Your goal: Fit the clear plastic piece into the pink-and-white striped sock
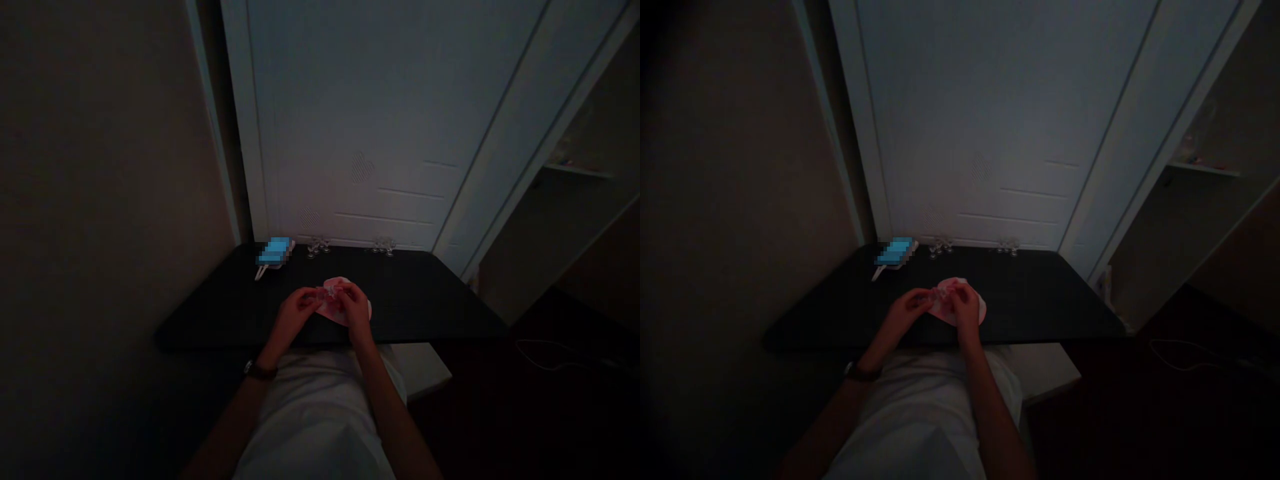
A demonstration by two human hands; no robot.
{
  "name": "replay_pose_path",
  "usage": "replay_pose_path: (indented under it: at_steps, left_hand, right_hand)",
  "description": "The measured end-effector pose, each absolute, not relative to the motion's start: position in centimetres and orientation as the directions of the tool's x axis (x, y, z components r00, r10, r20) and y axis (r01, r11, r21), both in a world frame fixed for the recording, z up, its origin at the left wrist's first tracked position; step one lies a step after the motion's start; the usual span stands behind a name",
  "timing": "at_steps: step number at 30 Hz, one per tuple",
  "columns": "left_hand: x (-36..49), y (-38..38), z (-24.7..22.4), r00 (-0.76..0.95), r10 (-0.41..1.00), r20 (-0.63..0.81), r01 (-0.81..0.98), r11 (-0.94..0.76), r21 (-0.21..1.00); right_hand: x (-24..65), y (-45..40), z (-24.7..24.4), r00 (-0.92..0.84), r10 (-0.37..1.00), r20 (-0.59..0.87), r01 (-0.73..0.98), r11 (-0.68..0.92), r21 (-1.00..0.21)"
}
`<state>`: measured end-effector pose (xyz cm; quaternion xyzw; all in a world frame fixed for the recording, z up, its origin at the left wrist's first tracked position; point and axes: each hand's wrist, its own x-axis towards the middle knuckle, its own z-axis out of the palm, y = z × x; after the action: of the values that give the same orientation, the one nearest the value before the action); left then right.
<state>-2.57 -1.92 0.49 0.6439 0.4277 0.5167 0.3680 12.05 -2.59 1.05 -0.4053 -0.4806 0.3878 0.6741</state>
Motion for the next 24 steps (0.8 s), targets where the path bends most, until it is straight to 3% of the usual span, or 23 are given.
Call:
replay_pose_path:
  at_steps: [24]
  left_hand:
    - [-2.93,-1.50,0.29,0.119,0.922,0.367,0.218,-0.385,0.897]
  right_hand:
    - [12.01,-2.74,0.90,0.198,0.907,0.372,-0.084,0.394,-0.915]
